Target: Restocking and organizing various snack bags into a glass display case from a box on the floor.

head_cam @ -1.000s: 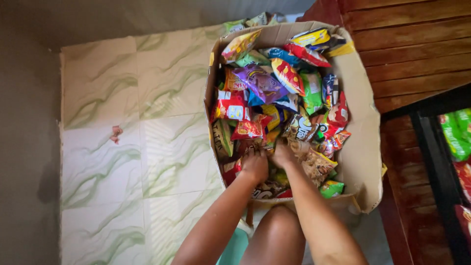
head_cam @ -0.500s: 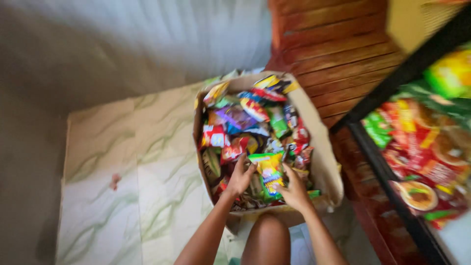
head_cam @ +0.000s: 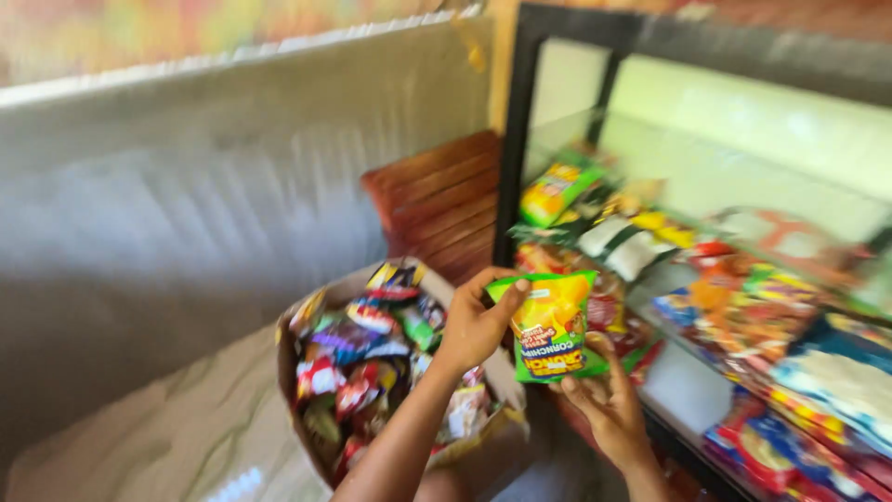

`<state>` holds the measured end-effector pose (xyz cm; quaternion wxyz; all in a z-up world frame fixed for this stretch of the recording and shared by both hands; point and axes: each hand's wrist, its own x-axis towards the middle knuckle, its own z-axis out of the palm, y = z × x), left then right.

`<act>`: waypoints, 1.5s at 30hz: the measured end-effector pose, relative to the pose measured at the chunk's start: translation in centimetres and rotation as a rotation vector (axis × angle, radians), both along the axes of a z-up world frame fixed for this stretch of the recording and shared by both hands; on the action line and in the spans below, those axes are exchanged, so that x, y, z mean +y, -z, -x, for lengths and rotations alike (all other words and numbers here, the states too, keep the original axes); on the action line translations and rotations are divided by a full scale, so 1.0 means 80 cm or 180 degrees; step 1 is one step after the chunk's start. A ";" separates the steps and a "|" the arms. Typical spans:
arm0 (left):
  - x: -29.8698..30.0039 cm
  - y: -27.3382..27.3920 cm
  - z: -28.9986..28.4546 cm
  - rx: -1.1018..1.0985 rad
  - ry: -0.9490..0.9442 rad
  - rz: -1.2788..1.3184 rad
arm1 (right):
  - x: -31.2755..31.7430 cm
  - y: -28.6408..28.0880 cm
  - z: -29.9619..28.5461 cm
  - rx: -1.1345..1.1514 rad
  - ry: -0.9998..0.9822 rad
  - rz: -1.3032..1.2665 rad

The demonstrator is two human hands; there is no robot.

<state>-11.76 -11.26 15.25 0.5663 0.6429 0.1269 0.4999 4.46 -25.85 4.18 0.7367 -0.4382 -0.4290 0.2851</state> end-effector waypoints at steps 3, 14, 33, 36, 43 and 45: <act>-0.052 -0.076 -0.026 -0.0150 0.0195 -0.0375 | -0.038 -0.035 -0.009 0.0556 -0.0097 -0.0364; -0.147 -0.198 -0.064 -0.0137 0.0229 -0.0626 | -0.141 -0.125 -0.001 0.1049 -0.0277 -0.1485; -0.167 -0.202 -0.088 -0.0668 0.0902 0.0012 | -0.193 -0.156 -0.007 -0.2416 0.2453 -0.1041; -0.170 -0.208 -0.088 -0.0746 0.0911 -0.0083 | -0.193 -0.172 -0.008 -0.0735 0.1873 -0.1078; -0.171 -0.222 -0.085 -0.0665 0.1038 0.0241 | -0.176 -0.173 -0.024 0.0833 0.0439 -0.1322; -0.165 -0.226 -0.084 -0.0668 0.0952 0.0061 | -0.165 -0.138 -0.039 0.0853 0.0261 -0.1386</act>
